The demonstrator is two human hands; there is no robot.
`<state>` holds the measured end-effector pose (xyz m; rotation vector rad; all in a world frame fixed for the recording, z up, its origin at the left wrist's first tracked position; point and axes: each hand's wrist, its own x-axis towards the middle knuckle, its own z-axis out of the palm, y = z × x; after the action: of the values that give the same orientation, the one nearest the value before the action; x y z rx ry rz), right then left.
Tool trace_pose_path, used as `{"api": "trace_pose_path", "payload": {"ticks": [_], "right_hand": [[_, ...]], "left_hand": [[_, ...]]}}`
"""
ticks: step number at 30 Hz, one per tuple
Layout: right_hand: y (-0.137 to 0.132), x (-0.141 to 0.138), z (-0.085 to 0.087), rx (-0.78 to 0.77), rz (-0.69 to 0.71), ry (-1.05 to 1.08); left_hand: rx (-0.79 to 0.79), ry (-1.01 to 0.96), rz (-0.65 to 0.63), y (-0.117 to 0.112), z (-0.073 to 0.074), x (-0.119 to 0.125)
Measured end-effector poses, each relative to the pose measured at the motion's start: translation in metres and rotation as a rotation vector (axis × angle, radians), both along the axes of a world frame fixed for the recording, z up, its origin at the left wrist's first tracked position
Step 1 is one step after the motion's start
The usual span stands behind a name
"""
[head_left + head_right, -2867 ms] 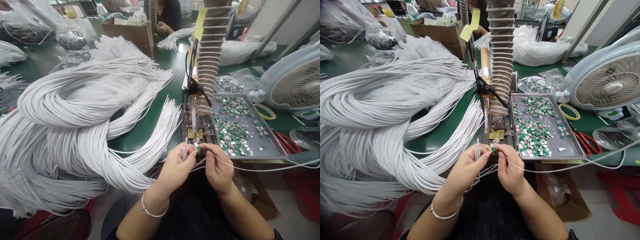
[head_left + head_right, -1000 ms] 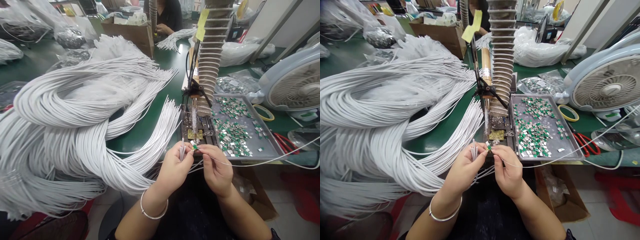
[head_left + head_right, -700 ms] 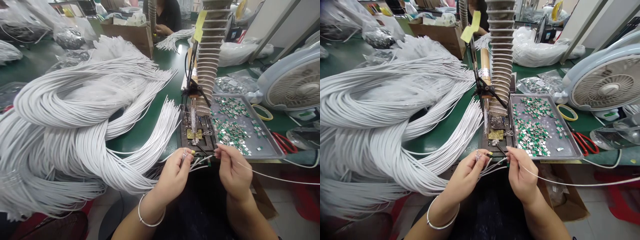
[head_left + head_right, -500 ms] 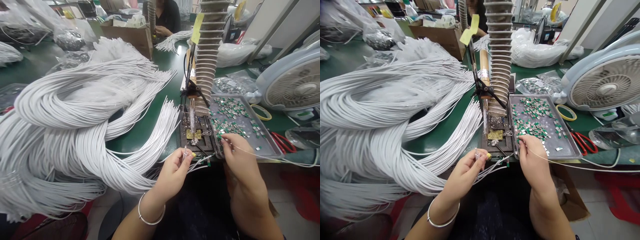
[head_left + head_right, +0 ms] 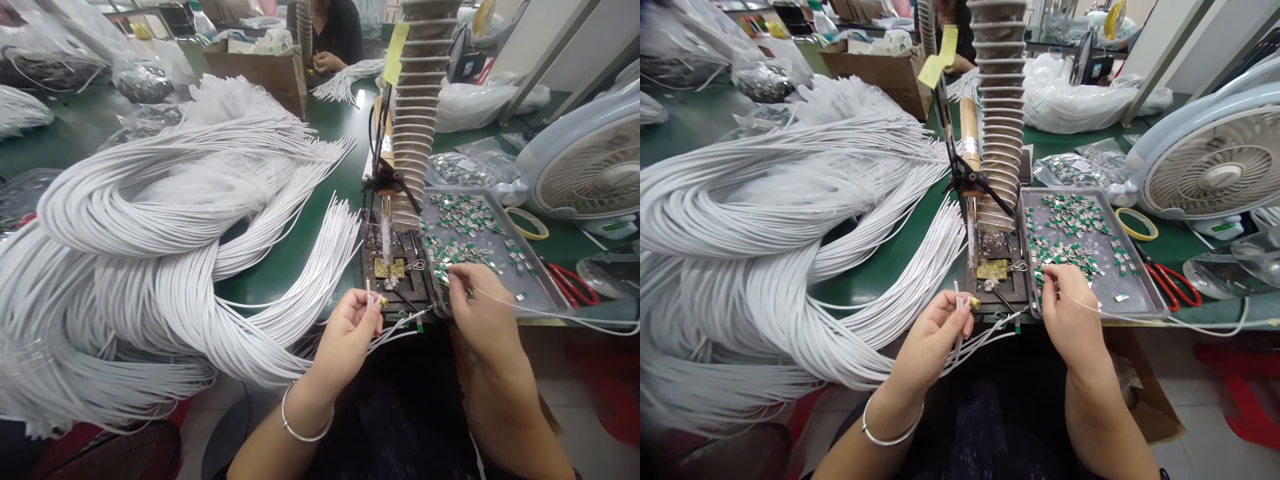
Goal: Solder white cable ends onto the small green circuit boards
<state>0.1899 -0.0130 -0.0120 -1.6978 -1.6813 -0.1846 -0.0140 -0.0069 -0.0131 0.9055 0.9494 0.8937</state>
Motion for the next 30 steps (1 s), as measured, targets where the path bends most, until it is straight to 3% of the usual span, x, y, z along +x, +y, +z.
{"api": "trace_pose_path", "payload": {"ticks": [7, 11, 17, 23, 30], "right_hand": [[-0.008, -0.032, 0.005, 0.090, 0.232, 0.210], [-0.009, -0.047, 0.003, 0.026, 0.320, 0.326], [-0.011, -0.057, 0.005, -0.080, 0.345, 0.418], [-0.012, -0.062, 0.003, -0.109, 0.357, 0.508], [-0.012, -0.063, 0.002, -0.105, 0.352, 0.571]], "left_hand": [[-0.036, -0.094, 0.061, 0.001, -0.001, 0.007], [-0.004, -0.088, 0.055, 0.001, -0.002, 0.007], [-0.031, -0.063, -0.003, 0.002, -0.002, 0.005], [-0.045, -0.136, 0.029, 0.004, -0.001, 0.006], [-0.073, -0.159, 0.059, 0.006, 0.010, 0.009]]}}
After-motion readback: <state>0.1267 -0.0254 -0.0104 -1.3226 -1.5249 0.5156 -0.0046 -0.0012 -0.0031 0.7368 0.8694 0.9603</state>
